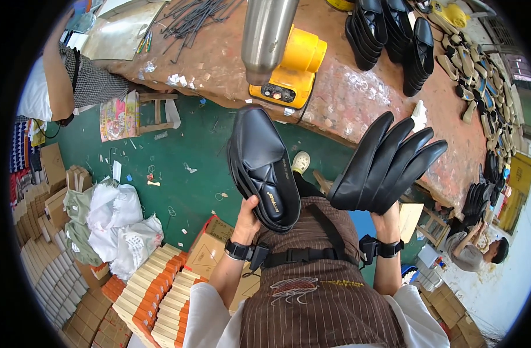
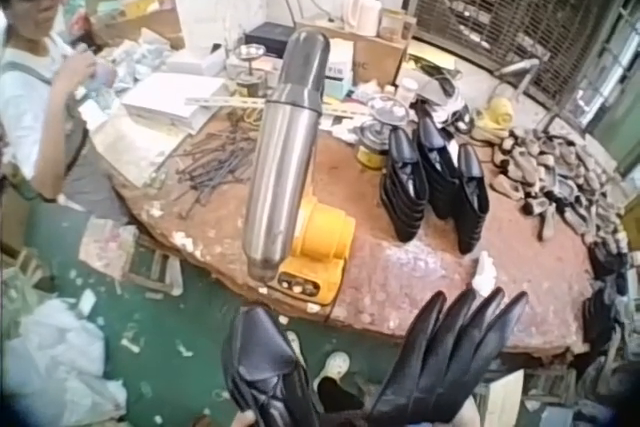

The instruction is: The recorder is cleaning and inspecting multiple black leather shoes at a workbench in a shoe manufacturing environment.

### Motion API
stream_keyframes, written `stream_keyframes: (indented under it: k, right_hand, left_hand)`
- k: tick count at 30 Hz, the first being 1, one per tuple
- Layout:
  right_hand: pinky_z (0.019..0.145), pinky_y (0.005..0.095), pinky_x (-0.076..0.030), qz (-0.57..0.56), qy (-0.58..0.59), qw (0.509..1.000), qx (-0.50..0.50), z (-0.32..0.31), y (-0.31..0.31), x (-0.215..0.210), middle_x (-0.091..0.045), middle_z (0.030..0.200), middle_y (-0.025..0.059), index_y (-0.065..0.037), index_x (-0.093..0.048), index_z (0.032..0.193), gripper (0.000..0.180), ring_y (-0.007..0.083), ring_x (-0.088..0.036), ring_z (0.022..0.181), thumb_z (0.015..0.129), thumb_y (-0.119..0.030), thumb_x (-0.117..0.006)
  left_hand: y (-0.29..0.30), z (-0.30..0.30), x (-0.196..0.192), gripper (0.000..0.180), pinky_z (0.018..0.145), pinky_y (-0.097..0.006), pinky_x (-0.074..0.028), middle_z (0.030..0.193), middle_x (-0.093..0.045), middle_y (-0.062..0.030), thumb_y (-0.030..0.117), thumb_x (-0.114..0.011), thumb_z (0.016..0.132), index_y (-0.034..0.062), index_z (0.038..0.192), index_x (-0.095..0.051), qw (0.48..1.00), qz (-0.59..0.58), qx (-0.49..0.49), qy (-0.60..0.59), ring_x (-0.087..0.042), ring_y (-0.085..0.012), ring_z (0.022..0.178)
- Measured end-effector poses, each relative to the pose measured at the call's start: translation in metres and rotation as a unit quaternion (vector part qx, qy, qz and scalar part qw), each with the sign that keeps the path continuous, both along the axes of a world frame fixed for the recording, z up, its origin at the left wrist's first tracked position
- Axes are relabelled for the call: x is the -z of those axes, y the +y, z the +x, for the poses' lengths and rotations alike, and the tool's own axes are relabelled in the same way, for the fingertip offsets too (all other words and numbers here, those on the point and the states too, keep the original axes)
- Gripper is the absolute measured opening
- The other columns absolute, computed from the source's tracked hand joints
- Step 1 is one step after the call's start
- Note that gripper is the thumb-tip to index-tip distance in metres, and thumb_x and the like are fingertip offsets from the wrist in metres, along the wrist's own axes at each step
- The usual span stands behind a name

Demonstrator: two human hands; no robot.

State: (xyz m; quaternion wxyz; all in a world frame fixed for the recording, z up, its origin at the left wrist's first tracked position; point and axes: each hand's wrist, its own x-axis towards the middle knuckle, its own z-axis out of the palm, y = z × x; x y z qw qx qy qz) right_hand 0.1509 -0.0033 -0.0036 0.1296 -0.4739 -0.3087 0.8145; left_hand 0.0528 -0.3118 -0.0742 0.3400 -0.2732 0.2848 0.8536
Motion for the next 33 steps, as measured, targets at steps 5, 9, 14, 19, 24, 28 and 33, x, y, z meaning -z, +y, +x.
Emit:
stream_keyframes:
  k: [5,9,14,19,24,28,33]
  right_hand:
    - [0.090,0.0382,-0.048,0.024,-0.002,1.000,0.009,-0.022,-0.001,-0.017,-0.055,0.123,0.0097,-0.002,-0.045,0.128,0.038,0.0248,-0.057,0.106,0.093,-0.016,-0.052]
    - [0.091,0.0381,-0.046,-0.003,0.054,0.999,0.006,-0.051,-0.003,-0.028,-0.053,0.124,0.0111,-0.001,-0.045,0.127,0.037,0.0245,-0.054,0.110,0.093,-0.013,-0.052]
    - [0.100,0.0302,-0.035,0.302,-0.059,0.903,-0.299,-0.058,-0.044,-0.032,-0.053,0.123,0.0132,0.005,-0.045,0.124,0.041,0.0203,-0.046,0.117,0.083,0.005,-0.048]
    - [0.095,0.0305,-0.040,0.062,-0.029,0.937,-0.341,-0.030,-0.044,-0.033,-0.054,0.124,0.0090,0.002,-0.046,0.126,0.053,0.0204,-0.050,0.114,0.075,0.014,-0.050]
    - [0.084,0.0290,-0.049,-0.175,0.057,0.955,-0.232,-0.025,-0.049,-0.007,-0.054,0.120,0.0058,0.000,-0.047,0.125,0.045,0.0170,-0.057,0.102,0.082,0.010,-0.055]
    - [0.085,0.0303,-0.048,-0.138,0.009,0.974,-0.178,-0.029,-0.053,0.015,-0.055,0.120,0.0051,0.000,-0.048,0.124,0.034,0.0184,-0.057,0.102,0.090,0.000,-0.052]
    - [0.091,0.0363,-0.046,-0.191,0.006,0.978,-0.088,-0.025,-0.036,0.012,-0.057,0.117,0.0070,-0.002,-0.051,0.120,0.033,0.0220,-0.056,0.103,0.097,-0.024,-0.043]
  left_hand:
    - [0.009,-0.001,0.002,0.064,0.084,-0.034,-0.054,0.108,-0.061,-0.0124,0.027,-0.076,0.073,-0.0024,0.121,-0.047,1.000,-0.014,0.021,-0.009,-0.064,-0.0213,0.094]
    - [0.021,-0.013,-0.009,0.069,0.090,-0.034,-0.050,0.114,-0.057,-0.0113,0.024,-0.077,0.070,-0.0010,0.125,-0.043,0.993,-0.052,0.087,0.056,-0.058,-0.0213,0.103]
    - [0.053,-0.024,-0.036,0.081,0.100,-0.035,-0.037,0.124,-0.051,-0.0130,0.019,-0.080,0.066,-0.0022,0.131,-0.038,0.952,-0.170,0.127,0.223,-0.049,-0.0231,0.114]
    - [0.040,-0.015,-0.035,0.089,0.104,-0.036,-0.032,0.129,-0.046,-0.0141,0.020,-0.082,0.064,-0.0021,0.135,-0.032,0.954,-0.180,0.130,0.203,-0.044,-0.0235,0.119]
    - [0.046,-0.025,-0.045,0.091,0.104,-0.036,-0.032,0.131,-0.044,-0.0142,0.019,-0.083,0.064,-0.0007,0.136,-0.030,0.927,-0.230,0.169,0.243,-0.043,-0.0234,0.121]
    - [0.048,-0.026,-0.045,0.091,0.104,-0.036,-0.032,0.130,-0.044,-0.0137,0.018,-0.083,0.064,-0.0004,0.136,-0.030,0.913,-0.267,0.170,0.258,-0.043,-0.0234,0.120]
    - [0.042,-0.035,-0.035,0.077,0.101,-0.035,-0.037,0.126,-0.048,-0.0139,0.024,-0.076,0.072,-0.0007,0.132,-0.036,0.960,-0.199,0.141,0.139,-0.048,-0.0232,0.117]
